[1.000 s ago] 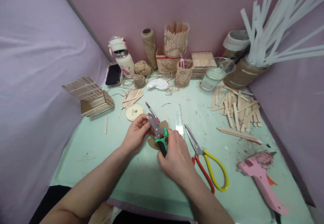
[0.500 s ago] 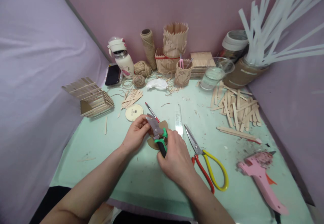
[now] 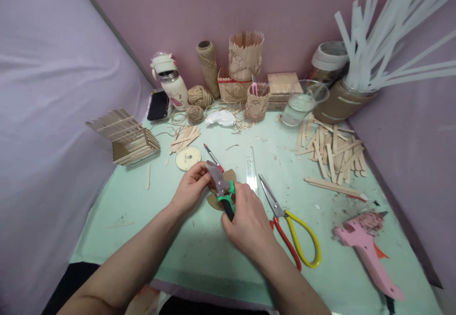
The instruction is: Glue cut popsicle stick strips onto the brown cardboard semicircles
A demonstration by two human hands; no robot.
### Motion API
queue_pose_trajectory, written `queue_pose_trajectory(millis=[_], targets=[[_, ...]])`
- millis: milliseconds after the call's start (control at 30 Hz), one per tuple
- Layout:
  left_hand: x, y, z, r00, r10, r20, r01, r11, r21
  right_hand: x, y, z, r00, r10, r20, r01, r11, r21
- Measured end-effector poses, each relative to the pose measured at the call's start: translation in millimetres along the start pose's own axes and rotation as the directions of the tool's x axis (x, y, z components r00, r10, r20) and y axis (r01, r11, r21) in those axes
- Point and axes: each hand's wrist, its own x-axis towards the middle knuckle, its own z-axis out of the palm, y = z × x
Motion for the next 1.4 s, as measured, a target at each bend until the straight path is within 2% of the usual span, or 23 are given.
queue_pose_trajectory(millis=[400, 533, 567, 633, 700, 767, 833, 933, 1033, 1100, 1200, 1267, 1333, 1400], targets=[[2, -1, -3.4, 1.0, 0.004, 0.011, -0.005, 1.0, 0.017, -1, 0, -4, 1.0, -0.008, 0.016, 0.008, 1.0, -0.01], [3, -1, -4.4, 1.0, -0.015, 0.018, 0.014, 0.999, 0.037, -2, -3, -7, 0.996, 0.069, 0.053, -0.069, 0.998, -0.007], [3, -2, -4.7, 1.0, -0.025, 0.017, 0.024, 0.999, 0.037, -1, -3, -8, 0.995, 0.089, 0.036, -0.09, 0.996, 0.011], [3, -2, -5.6, 0.999, -0.046, 0.014, 0.045, 0.998, 0.035, 1, 0, -12, 0.99, 0.121, -0.077, -0.117, 0.991, 0.06], [3, -4, -6.7, 0.998, -0.063, 0.011, 0.062, 0.998, 0.031, 4, 8, -17, 0.957, 0.161, -0.242, -0.149, 0.987, 0.066], [4, -5, -7.5, 0.997, -0.077, 0.013, 0.077, 0.997, 0.029, 7, 17, -24, 0.918, 0.196, -0.344, -0.211, 0.978, -0.004], [4, -5, -7.9, 0.995, -0.096, 0.02, 0.095, 0.995, 0.031, 8, 25, -32, 0.896, 0.234, -0.376, -0.302, 0.944, -0.133], [3, -4, -7.9, 0.991, -0.129, 0.041, 0.126, 0.99, 0.063, 6, 35, -41, 0.848, 0.34, -0.407, -0.48, 0.818, -0.318], [1, -3, -7.3, 0.989, -0.141, 0.048, 0.135, 0.984, 0.114, 5, 44, -43, 0.783, 0.449, -0.431, -0.612, 0.682, -0.401], [0, -2, -6.6, 0.991, -0.127, 0.04, 0.121, 0.984, 0.13, 4, 51, -43, 0.763, 0.472, -0.442, -0.641, 0.643, -0.42], [-1, 1, -4.9, 0.994, -0.099, 0.037, 0.094, 0.99, 0.105, 4, 57, -42, 0.794, 0.382, -0.472, -0.587, 0.685, -0.432], [-1, 3, -3.9, 0.994, -0.097, 0.042, 0.093, 0.993, 0.075, 5, 55, -41, 0.821, 0.238, -0.518, -0.482, 0.777, -0.406], [-2, 4, -3.5, 0.993, -0.108, 0.054, 0.106, 0.993, 0.049, 5, 45, -40, 0.855, 0.053, -0.517, -0.263, 0.903, -0.341], [-3, 4, -3.9, 0.988, -0.129, 0.09, 0.128, 0.992, 0.017, 7, 32, -35, 0.885, -0.146, -0.443, 0.046, 0.972, -0.229]])
